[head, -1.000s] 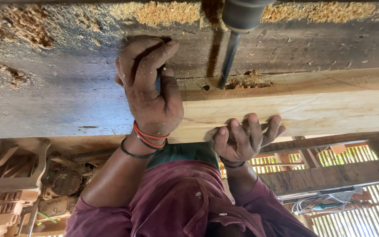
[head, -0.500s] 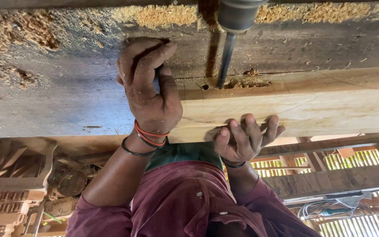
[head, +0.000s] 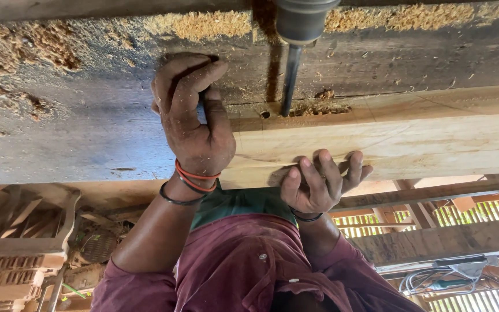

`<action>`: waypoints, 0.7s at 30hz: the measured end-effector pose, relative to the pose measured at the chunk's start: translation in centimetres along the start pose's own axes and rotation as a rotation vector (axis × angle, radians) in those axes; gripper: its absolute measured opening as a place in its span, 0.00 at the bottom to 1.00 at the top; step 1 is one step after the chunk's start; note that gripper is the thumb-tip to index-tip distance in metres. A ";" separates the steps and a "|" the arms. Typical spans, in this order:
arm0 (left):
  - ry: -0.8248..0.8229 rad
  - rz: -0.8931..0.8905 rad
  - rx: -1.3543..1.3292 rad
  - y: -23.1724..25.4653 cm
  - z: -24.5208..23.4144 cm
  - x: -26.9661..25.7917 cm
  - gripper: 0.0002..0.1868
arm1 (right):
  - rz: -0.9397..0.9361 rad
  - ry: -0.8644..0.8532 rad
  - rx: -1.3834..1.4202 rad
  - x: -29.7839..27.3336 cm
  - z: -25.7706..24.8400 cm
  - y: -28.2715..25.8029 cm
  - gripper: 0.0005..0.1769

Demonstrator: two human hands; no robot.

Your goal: The person places a wooden plank on a drill press table and drills a series of holes along it, repositioning the plank between holes. They brush sawdust off the plank and slide it aside when finished.

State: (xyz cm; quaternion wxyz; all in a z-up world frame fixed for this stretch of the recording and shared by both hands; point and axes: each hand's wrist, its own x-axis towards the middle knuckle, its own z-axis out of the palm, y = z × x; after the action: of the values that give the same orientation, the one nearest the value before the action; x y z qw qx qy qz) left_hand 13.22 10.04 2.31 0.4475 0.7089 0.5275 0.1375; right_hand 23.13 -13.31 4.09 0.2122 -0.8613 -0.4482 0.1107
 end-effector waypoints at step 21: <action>-0.003 -0.020 0.004 0.6 -0.2 0.3 0.17 | 0.020 0.016 0.005 0.0 -0.1 -0.2 0.10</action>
State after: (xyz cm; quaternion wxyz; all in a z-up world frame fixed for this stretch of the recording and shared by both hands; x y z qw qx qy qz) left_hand 13.59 10.34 2.81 0.4481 0.7047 0.5343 0.1309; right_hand 23.05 -13.25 4.22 0.2167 -0.8660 -0.4378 0.1071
